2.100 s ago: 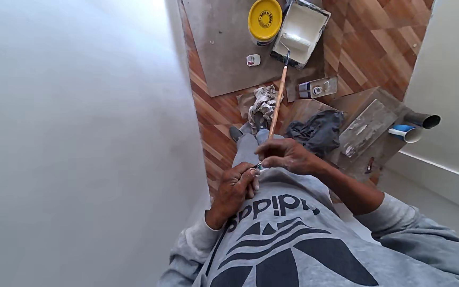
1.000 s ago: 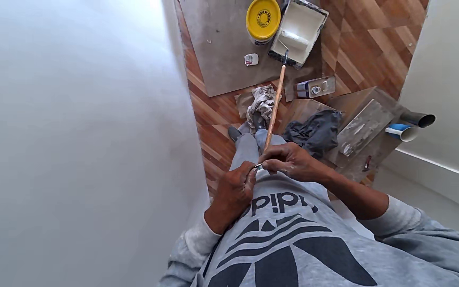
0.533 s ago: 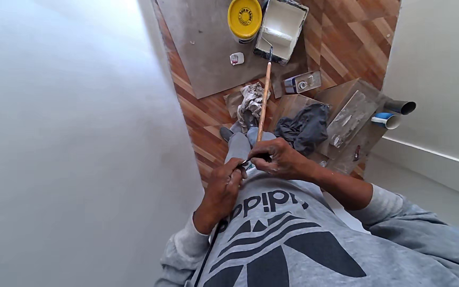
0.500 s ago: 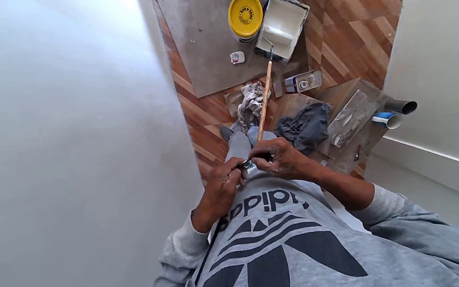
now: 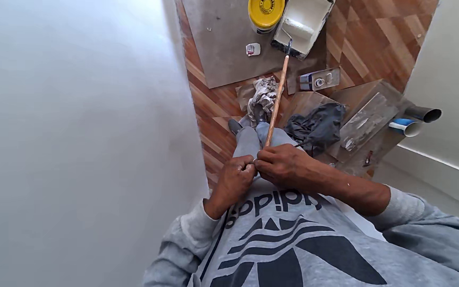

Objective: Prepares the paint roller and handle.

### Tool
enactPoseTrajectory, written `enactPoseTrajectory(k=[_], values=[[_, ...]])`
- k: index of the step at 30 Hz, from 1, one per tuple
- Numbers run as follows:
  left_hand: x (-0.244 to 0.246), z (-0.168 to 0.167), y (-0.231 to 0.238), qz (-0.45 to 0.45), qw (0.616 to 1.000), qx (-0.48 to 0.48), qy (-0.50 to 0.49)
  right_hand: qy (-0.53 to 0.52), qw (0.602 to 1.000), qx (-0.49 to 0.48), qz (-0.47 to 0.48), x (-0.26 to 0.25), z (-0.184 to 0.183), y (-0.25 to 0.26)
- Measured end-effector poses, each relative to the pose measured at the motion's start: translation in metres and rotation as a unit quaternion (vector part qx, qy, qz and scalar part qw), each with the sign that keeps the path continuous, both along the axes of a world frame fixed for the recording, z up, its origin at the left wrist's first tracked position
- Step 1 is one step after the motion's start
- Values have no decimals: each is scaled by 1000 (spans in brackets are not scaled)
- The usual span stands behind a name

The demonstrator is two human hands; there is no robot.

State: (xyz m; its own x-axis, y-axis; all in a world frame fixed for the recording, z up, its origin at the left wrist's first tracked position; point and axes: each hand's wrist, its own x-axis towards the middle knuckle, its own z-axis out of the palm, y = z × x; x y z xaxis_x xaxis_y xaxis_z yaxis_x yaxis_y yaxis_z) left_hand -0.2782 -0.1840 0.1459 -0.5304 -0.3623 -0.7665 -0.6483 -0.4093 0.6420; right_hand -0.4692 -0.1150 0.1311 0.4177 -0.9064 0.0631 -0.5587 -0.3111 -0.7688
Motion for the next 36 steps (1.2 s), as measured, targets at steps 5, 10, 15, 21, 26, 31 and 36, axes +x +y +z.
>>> enactPoseTrajectory(k=[5,10,15,21,26,31,36], values=[[8,-6,11,82,991,95,37,-98,995,18,-12,1,-17,11],[13,-4,6,142,962,218,79,-127,990,51,-42,-5,-21,14],[4,-2,8,110,978,161,68,-91,994,30,-59,-3,-16,18],[1,-9,22,91,989,86,76,-37,999,0,-29,0,-8,21],[5,-8,24,102,987,104,73,-100,994,3,-37,2,-13,23],[13,-13,22,137,968,174,114,-85,995,32,-30,0,-17,19],[6,-13,26,163,970,163,71,-58,998,11,6,4,-17,17]])
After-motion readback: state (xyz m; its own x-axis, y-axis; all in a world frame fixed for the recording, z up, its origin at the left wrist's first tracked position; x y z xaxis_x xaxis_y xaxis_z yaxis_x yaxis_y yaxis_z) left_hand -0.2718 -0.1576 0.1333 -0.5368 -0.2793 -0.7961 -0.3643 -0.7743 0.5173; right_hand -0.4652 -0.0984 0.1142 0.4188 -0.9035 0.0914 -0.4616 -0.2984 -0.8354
